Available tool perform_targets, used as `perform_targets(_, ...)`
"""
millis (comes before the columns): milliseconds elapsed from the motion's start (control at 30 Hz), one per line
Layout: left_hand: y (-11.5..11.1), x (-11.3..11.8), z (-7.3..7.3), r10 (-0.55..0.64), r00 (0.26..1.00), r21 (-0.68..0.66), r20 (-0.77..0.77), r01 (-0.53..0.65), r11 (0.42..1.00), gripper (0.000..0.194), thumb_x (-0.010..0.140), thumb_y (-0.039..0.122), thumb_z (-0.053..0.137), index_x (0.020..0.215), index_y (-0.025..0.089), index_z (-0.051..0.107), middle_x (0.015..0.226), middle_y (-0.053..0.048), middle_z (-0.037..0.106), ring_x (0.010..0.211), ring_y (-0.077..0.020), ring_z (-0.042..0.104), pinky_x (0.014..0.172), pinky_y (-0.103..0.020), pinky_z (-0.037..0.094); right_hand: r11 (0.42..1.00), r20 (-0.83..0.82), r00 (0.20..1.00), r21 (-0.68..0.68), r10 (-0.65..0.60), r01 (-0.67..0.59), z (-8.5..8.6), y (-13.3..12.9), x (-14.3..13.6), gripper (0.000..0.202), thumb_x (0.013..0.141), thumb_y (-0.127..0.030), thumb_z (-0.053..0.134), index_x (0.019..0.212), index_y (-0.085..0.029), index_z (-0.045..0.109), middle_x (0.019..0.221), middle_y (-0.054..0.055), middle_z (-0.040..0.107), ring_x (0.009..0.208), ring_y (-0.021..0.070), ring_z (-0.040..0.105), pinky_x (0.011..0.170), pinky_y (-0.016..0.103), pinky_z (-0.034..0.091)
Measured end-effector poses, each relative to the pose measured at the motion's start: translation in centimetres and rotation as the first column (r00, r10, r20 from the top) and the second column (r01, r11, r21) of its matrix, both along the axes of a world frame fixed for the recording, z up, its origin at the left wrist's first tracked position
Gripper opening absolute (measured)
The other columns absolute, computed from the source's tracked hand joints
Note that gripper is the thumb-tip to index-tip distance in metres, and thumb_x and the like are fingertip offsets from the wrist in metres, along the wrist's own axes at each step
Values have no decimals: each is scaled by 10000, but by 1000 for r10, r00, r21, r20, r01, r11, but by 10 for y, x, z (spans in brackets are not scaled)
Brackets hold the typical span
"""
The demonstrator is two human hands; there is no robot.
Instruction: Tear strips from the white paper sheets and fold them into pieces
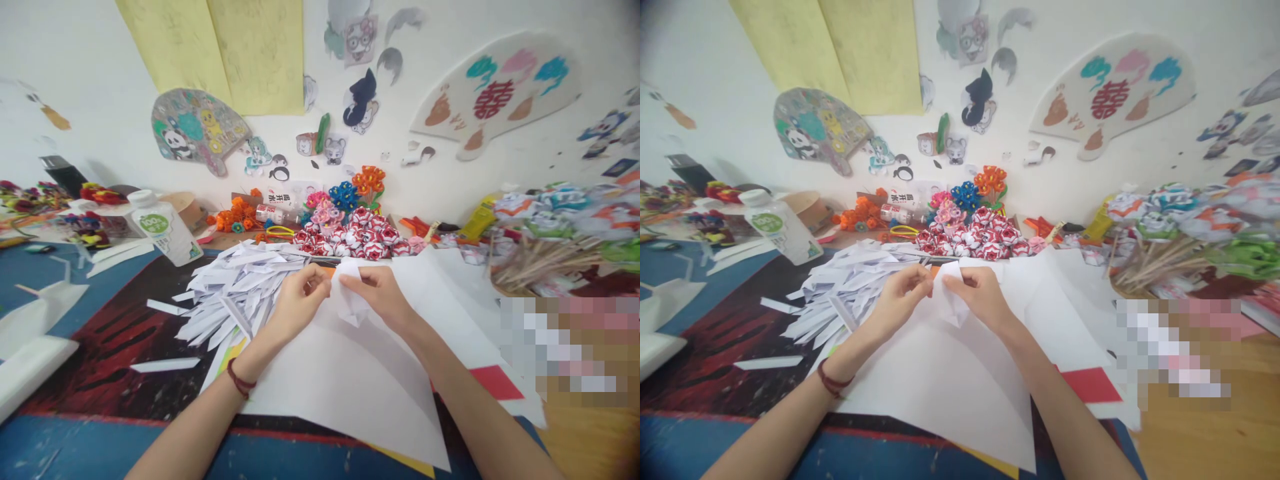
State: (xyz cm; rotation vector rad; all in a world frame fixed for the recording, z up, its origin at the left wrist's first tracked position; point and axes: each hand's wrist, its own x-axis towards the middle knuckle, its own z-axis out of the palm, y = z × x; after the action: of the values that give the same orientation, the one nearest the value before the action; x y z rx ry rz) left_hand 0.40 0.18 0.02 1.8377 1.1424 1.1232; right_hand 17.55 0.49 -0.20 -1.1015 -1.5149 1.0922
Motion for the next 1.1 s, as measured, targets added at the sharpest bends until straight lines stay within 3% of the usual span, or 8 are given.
perform_targets(267,-1,-1,3,34,999,29,-30,-34,999,126,843,241,508,764,161,565,653,11,587,621,-116,532,605,-227,382,986,-131,979,40,-154,160,1,3,8,319,753,-418,654,601,-148,575,560,-22,480,513,101,407,470,226,300)
perform_targets(467,0,-1,2,75,997,42,-30,-73,996,180,860,334,527,877,173,606,799,-13,639,675,-121,537,601,-225,378,991,25,991,-28,134,-133,2,-1,4,288,762,-415,640,674,-141,631,605,-16,537,534,108,459,479,219,330)
perform_targets(567,2,-3,1,72,996,60,-58,-68,996,180,838,340,562,827,170,619,740,-3,617,629,-112,507,581,-222,369,988,42,987,-26,153,-152,1,-1,0,283,760,-411,641,679,-140,646,624,-15,569,564,119,502,500,220,357)
perform_targets(667,5,-4,-2,104,994,42,43,-106,993,179,825,341,581,819,164,607,721,-1,595,632,-110,513,589,-218,385,995,20,996,-50,92,-91,-1,3,0,265,731,-404,675,760,-141,689,710,7,641,626,141,570,538,224,416)
perform_targets(800,9,-6,-4,119,952,-42,281,-112,993,188,813,345,599,834,162,568,721,1,598,644,-103,548,591,-204,405,976,-43,998,-210,54,-62,-3,7,5,387,691,-435,729,930,-134,679,774,56,684,547,119,586,490,218,446)
perform_targets(900,9,-5,-3,156,913,-135,378,-112,984,205,794,349,623,848,166,547,657,24,590,546,-76,503,511,-184,362,923,-178,977,-343,117,-173,-4,8,7,417,694,-426,744,988,-143,656,765,54,680,511,101,579,488,219,460)
perform_targets(967,7,-4,-1,178,893,-194,412,-105,975,222,779,349,636,845,164,534,635,28,597,490,-62,460,474,-180,329,889,-349,929,-377,124,-260,-4,8,8,335,698,-393,751,911,-149,665,739,30,667,539,89,579,541,216,483)
perform_targets(1100,2,1,1,154,891,-213,427,-66,975,220,775,345,632,819,167,511,666,11,643,482,-59,457,486,-188,343,940,-550,833,-251,59,-232,-2,10,7,179,710,-320,750,782,-172,678,770,-6,669,700,81,614,737,202,497)
